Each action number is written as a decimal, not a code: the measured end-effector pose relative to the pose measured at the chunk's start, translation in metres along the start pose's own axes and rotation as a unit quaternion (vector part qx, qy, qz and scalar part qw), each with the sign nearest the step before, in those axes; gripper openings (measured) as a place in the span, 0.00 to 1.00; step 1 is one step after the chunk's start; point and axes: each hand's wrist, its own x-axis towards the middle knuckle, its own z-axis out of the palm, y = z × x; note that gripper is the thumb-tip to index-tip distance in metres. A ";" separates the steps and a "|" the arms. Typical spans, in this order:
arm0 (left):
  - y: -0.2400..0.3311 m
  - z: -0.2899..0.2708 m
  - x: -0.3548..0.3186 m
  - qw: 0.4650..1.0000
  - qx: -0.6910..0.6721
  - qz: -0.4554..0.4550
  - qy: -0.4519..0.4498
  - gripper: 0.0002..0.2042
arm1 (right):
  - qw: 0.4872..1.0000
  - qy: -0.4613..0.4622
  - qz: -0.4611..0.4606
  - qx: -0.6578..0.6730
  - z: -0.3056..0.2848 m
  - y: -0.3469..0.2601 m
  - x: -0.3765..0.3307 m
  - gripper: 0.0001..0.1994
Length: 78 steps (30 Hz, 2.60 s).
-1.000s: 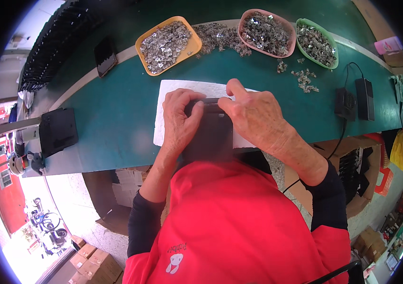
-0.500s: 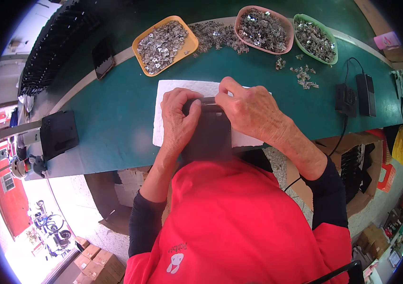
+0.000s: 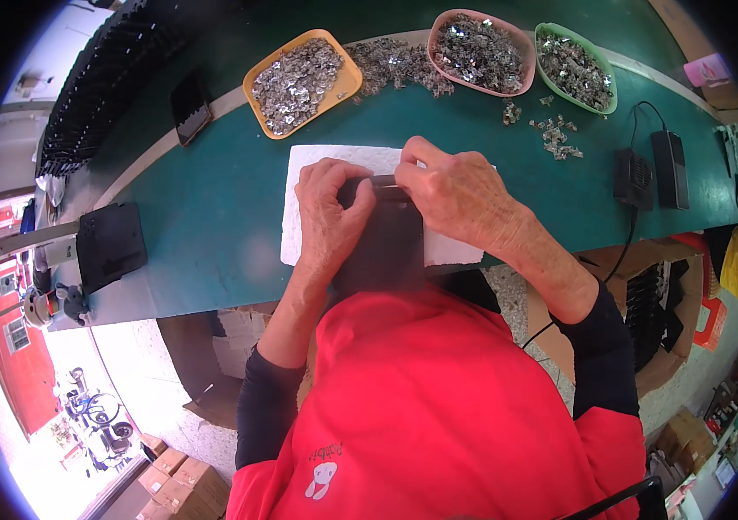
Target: The person uses a small screwdriver to manipulate screws on a black rectangular electronic device placed on a white paper towel. They repeatedly pick up the device, unscrew or tighten components, and place the device back on the table. The person also handles small metal parts from nearby trays and stacks the device with others on the table.
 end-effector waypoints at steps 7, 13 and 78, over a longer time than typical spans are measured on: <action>-0.003 -0.005 -0.001 1.000 -0.009 0.003 -0.027 0.06 | 0.997 -0.048 0.054 -0.036 -0.006 -0.014 0.003 0.08; -0.005 -0.004 -0.001 0.999 -0.031 0.005 -0.020 0.06 | 0.997 -0.024 0.060 -0.041 -0.003 -0.015 0.001 0.03; 0.001 -0.005 0.001 0.999 -0.020 -0.008 -0.041 0.06 | 0.992 -0.029 0.118 0.030 -0.015 -0.007 -0.001 0.05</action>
